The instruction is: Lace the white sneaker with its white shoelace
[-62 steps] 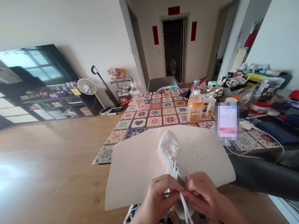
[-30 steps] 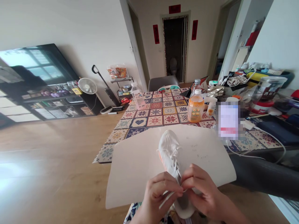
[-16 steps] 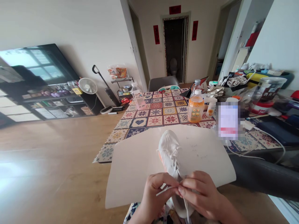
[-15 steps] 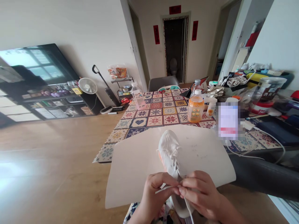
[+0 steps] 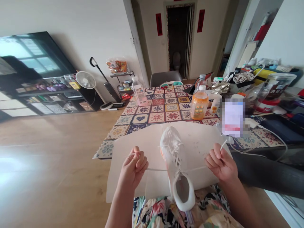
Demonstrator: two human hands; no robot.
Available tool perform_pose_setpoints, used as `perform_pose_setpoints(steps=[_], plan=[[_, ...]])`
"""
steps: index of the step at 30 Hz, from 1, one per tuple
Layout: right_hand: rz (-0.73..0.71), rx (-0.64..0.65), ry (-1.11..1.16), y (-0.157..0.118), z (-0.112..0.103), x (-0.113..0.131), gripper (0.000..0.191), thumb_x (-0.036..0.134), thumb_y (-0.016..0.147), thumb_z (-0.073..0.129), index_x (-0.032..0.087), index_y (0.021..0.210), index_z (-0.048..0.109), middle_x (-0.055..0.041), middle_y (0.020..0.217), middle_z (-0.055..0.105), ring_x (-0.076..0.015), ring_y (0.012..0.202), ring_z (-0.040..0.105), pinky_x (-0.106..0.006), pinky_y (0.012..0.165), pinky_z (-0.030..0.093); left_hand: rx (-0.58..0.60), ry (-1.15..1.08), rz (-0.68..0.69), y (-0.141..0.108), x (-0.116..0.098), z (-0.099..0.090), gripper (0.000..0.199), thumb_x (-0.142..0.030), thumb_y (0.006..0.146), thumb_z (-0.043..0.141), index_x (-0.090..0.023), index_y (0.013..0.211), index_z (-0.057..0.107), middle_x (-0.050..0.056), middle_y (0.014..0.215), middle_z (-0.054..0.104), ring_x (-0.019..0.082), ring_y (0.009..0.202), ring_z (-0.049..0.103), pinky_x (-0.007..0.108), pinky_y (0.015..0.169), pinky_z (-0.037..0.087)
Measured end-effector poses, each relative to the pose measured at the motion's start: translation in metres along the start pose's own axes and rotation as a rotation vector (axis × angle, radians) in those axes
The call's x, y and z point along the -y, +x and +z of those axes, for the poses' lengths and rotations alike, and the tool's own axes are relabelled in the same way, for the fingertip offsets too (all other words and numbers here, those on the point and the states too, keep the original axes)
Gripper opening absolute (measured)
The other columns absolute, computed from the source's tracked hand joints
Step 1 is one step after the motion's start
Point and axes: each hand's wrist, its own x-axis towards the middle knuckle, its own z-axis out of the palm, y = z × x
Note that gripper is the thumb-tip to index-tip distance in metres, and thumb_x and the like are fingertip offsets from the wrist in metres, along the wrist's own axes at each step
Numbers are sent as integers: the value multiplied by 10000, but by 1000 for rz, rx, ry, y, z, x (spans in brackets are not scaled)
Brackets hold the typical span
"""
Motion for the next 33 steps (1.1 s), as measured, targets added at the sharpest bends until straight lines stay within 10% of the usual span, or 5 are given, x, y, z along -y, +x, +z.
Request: perform_pose_setpoints(steps=[6,14,19,25,33], plan=[[213,304,-255,0,-8,-5,602,683,875,637,216,534,468,68,479,398,-95,396,313,-239,412,259,230,413,-187,-2,8,-5,442,-585,797,763,-170,779,610,-117,470,383,66,413,250,188,433,189],[349,308,-592,3,10,-1,543,607,983,549,177,655,593,25,642,519,-133,592,463,-259,578,336,419,1106,-204,-10,9,12,125,-200,840,684,-173,737,747,-89,510,408,97,488,340,213,494,256],[444,292,-588,-2,2,1,555,617,1029,416,179,747,609,21,634,573,-116,482,505,-239,505,376,564,996,-116,-7,-1,4,232,-278,896,653,-178,714,757,17,676,644,157,619,583,233,598,446],[424,359,-535,-2,-3,13,261,451,859,783,201,805,733,28,676,637,-137,587,572,-237,573,444,727,827,40,-5,-17,-1,443,-582,887,655,-213,697,810,131,894,725,213,775,686,312,734,554],[157,231,-244,0,20,-12,460,653,807,745,217,678,676,-40,821,693,-242,860,687,-404,806,539,496,541,230,-12,14,22,344,-519,865,724,-224,702,792,116,869,821,273,914,763,476,1016,507]])
